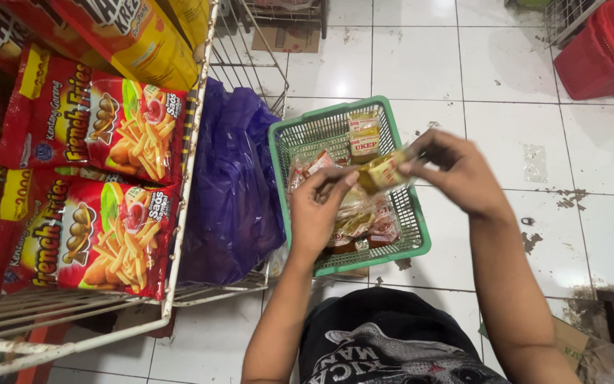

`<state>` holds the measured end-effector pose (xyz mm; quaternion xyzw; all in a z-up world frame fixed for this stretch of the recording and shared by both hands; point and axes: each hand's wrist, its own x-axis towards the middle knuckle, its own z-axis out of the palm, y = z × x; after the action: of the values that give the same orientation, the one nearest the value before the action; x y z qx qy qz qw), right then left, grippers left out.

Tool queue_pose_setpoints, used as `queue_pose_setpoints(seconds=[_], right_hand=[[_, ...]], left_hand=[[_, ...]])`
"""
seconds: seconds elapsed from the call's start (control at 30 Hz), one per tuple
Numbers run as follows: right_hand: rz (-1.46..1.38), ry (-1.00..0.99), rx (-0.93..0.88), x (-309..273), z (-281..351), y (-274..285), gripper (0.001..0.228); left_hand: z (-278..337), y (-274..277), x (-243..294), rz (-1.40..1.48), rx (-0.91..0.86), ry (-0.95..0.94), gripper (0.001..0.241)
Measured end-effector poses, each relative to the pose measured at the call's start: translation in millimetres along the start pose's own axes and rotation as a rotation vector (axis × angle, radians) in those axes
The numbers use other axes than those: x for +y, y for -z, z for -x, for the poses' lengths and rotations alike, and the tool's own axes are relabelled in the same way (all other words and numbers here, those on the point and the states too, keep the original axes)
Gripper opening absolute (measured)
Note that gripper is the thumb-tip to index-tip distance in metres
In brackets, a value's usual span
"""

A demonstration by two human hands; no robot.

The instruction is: The person picks up a basket filled with small packaged items, places it on a shelf, and arranges the individual packets inside the basket.

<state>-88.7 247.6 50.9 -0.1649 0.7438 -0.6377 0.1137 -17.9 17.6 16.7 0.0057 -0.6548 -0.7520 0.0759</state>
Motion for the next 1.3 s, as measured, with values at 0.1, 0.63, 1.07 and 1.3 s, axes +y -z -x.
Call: queue_pose_setpoints(seconds=[0.1,0.63,1.07,1.3], right_hand=[[0.154,0.162,0.116,-10,-5,12,0.018],[0.595,0.226,-0.032,15,-47,-22,0.020],[1.172,0.358,0.038,63,-65,-47,0.031],[1.222,0.177,-0.087,72,-66,-36,0.022]], left_hand=[[1,4,13,-0.222,-0.009,-0.034,0.035],[-49,9,-61,-1.169,-0.274,-0.098,0.030],[-9,33,-28,-0.991,0.076,-0.206,0.030],[-8,34,-45,-0.974,0.121,-0.234,0.029]])
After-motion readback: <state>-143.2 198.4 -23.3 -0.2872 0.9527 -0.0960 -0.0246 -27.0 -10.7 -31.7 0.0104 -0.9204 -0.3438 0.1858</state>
